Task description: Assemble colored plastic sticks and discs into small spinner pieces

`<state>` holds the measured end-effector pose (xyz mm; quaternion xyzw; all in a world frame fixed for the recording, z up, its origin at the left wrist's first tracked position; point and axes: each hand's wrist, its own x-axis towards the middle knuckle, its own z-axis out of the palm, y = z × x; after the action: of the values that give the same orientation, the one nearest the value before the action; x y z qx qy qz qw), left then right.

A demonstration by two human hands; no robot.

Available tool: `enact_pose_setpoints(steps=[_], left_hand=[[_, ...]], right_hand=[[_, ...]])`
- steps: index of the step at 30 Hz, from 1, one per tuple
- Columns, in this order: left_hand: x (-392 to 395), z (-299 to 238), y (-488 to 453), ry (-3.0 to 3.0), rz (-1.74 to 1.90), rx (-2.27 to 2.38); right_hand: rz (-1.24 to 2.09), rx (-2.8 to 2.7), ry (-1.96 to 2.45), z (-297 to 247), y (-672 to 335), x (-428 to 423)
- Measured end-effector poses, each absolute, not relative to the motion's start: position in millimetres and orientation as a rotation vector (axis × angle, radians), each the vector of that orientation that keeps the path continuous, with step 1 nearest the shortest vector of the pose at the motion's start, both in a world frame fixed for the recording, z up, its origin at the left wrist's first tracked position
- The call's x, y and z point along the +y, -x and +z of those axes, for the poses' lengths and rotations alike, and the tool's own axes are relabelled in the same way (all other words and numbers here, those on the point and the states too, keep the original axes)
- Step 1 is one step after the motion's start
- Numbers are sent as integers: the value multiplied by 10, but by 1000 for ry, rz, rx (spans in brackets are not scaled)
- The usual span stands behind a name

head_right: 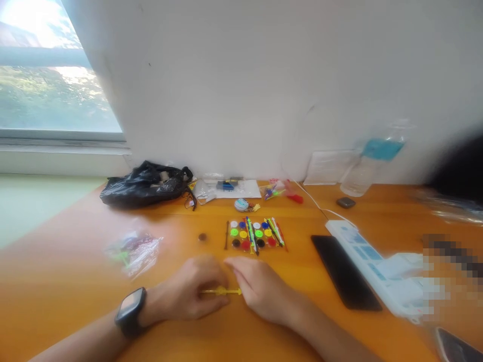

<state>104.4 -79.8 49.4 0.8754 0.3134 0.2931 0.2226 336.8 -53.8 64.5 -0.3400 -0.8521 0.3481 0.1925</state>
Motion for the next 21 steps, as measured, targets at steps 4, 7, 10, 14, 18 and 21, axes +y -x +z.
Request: enact_pose_setpoints(steps=[4,7,10,14,18,21], left_hand=[[-808,494,-1051,-2428,781,901],[-817,495,-1039,-2436,756,948],[-829,522,-1025,-2459,762,960],[-839,587,-1003,-2517,761,990],[-819,631,-958,-2575,748,972],[-792,618,-927,-2582,763,912]], right_hand=[[823,-2456,948,631,-3364,-551],[771,-2455,945,612,-3356,-536],[782,-2443,939,612,-3357,-525],[868,-2453,885,615,-3380,-533],[922,-2424,832,595,-3396,-542],[945,-2429,784,568,-3382,-536]])
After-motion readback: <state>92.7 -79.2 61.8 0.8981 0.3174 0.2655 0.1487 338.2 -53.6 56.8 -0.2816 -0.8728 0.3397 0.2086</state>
